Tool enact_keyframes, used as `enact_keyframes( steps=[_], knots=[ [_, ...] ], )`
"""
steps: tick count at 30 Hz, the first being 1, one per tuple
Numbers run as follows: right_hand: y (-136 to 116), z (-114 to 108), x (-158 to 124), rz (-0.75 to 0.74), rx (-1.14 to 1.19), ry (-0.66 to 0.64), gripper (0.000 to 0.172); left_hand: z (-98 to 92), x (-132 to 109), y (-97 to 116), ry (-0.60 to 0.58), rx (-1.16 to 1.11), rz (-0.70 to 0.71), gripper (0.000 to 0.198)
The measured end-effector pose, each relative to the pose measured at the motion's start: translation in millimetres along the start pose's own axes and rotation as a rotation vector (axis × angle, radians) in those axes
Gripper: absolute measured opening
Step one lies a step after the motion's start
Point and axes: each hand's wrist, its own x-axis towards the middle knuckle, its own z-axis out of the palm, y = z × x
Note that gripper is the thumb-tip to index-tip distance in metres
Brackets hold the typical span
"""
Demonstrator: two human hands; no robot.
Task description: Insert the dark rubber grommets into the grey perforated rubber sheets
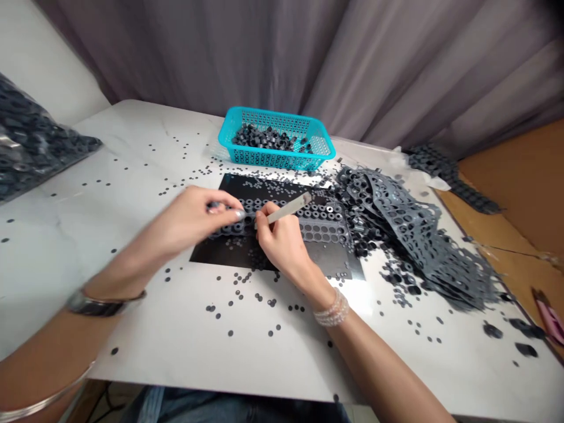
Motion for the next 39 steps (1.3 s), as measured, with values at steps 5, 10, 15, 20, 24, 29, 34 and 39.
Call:
enact_keyframes(
  steps=[5, 10, 15, 20, 24, 29, 34, 39],
  knots=[
    [4, -1, 2, 0.097, 0.185, 0.032, 0.028, -16.3, 12, -4, -0.023, -0.844, -0.312, 0.004],
    [6, -2, 4, 0.167, 0.383, 0.132, 0.028, -4.2, 17, -2, -0.007, -1.211, -0.478, 0.016],
    [7, 0, 3, 0.164, 0.428, 0.148, 0.028, -1.6, 15, 2, -0.025, -1.295, -0.51, 0.026],
    [5, 4, 2, 0.156, 0.432, 0.146, 0.03, -1.0, 14, 2, -0.049, -1.306, -0.476, 0.018],
    [2, 6, 1, 0.141, 0.395, 0.111, 0.031, 0.5, 13, 0, -0.053, -1.202, -0.432, 0.02],
    [3, 7, 0, 0.125, 0.301, 0.057, 0.03, 2.0, 6, 1, -0.056, -0.449, -0.17, 0.015],
    [0, 8, 0, 0.105, 0.217, 0.02, 0.029, 6.1, 0, -1, -0.031, 0.303, 0.16, 0.017],
    [-4, 7, 0, 0.074, 0.163, -0.002, 0.028, 10.3, 2, -13, -0.047, 0.431, 0.326, 0.023]
  ],
)
